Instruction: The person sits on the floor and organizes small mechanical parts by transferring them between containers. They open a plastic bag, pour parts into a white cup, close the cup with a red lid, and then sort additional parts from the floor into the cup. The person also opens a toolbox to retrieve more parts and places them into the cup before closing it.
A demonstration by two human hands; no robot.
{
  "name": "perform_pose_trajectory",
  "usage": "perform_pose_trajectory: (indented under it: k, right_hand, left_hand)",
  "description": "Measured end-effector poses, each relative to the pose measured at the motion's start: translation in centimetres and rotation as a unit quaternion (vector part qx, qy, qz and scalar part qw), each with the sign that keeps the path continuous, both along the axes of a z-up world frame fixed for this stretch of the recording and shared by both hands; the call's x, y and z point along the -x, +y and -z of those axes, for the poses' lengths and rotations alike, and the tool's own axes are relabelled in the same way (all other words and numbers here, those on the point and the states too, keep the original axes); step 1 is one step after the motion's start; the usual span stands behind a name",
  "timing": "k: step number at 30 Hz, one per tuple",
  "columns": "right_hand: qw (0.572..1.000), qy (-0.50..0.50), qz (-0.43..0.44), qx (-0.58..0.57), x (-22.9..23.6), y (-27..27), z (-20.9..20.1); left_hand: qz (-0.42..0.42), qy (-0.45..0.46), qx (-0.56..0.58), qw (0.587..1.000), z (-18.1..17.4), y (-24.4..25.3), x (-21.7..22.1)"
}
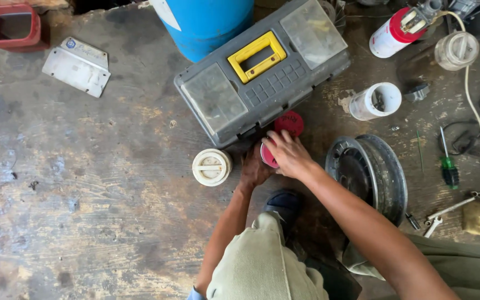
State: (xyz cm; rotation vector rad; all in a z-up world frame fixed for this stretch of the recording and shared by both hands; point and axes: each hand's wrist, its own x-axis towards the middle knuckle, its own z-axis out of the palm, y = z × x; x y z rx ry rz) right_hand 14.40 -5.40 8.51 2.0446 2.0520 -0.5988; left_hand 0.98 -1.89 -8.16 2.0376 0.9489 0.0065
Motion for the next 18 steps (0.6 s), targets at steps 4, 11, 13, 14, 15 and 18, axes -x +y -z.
perform_pose_trajectory:
  k: [4, 11, 13, 14, 15, 18]
  right_hand:
    - [0.999, 0.034, 0.009, 0.006, -0.6, 0.5, 0.3]
    - [0.989, -0.018, 0.148, 0.007, -0.7, 1.1, 1.9]
    - [0.988, 0.026, 0.150, 0.041, -0.8, 0.8, 1.6]
    - [0.989, 0.020, 0.127, 0.068, -0.6, 0.5, 1.7]
    - [0.991, 0.012, 0.101, 0.091, -0.6, 0.6, 1.7]
    - [0.987, -0.078, 0.142, 0.009, 0.9, 0.8, 1.6]
  left_hand:
    - [-0.009, 0.009, 0.049, 0.999, -1.4, 0.6, 0.3]
    - [0.002, 0.000, 0.029, 1.000, -2.5, 0.4, 0.6]
    - [0.000, -0.028, 0.040, 0.999, -2.9, 0.3, 1.0]
    - [-0.006, -0.017, 0.041, 0.999, -2.5, 0.1, 0.9]
    - [-0.015, -0.007, 0.039, 0.999, -2.2, 0.3, 0.7]
    - [-0.007, -0.003, 0.042, 0.999, -5.3, 0.6, 0.7]
